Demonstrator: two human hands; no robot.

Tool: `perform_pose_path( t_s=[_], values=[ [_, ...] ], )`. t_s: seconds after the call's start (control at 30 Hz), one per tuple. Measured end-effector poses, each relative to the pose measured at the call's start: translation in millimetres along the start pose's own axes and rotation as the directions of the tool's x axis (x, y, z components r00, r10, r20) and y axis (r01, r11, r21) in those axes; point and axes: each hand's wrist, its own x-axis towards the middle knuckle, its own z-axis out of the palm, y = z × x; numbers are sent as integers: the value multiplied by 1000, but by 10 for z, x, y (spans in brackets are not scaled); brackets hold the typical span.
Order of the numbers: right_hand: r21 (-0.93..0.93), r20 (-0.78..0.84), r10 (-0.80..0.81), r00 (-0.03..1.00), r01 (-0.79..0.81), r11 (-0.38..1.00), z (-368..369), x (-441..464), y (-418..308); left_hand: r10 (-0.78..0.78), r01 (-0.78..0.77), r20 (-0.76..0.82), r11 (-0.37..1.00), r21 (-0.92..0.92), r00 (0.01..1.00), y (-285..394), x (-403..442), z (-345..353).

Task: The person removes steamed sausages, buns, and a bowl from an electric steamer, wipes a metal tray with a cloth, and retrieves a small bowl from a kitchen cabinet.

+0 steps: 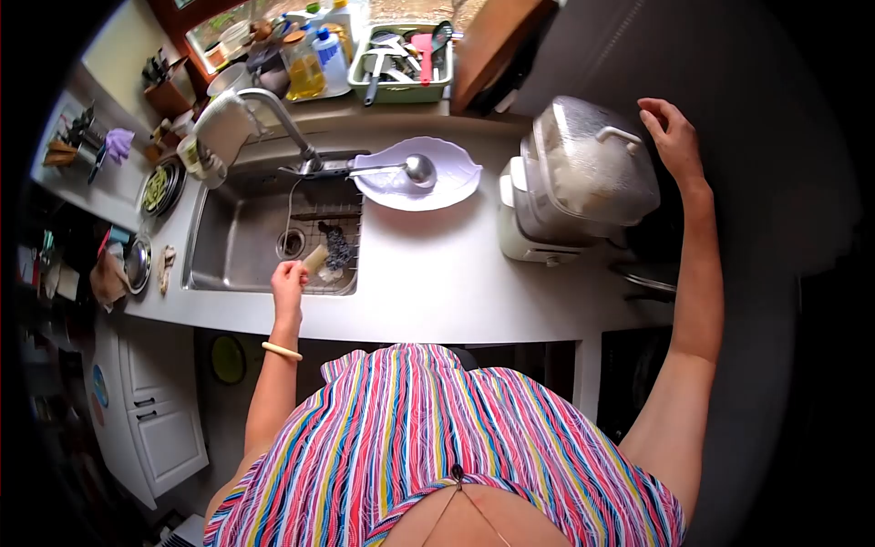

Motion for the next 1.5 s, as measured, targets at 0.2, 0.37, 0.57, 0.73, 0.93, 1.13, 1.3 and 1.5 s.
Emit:
perform_pose_path(
  t_s=[0.2,0.37,0.57,0.73,0.93,1.13,1.3,1.5],
  values=[
    [229,61,-120,991,103,968,247,116,-738,-32,29,-204,999,-19,978,-263,-46,-918],
    [191,207,-208,956,169,967,892,85,-1916,23,-25,-303,1000,-2,953,-478,64,-1564],
    [654,297,-389,872,112,748,2001,-132,-3261,96,-50,-432,992,116,897,-555,85,-2439],
    [637,425,-542,725,186,748,2625,-291,-4074,112,-75,-569,993,89,815,-725,-176,-2972],
    [712,428,-644,634,202,672,3432,-523,-4558,107,-29,-735,993,118,669,-1129,-1019,-3446],
    [801,473,-723,503,97,591,3951,-1081,-5181,-72,4,-838,996,-84,541,-1110,-1519,-4089],
    [757,601,-673,430,-38,652,4344,-1641,-6139,-351,-134,-835,887,-441,424,-1336,-1345,-5509],
    [616,736,-558,383,-37,787,5150,-2699,-7529,-336,-380,-898,821,-427,283,-1901,24,-8966]
  ],
)
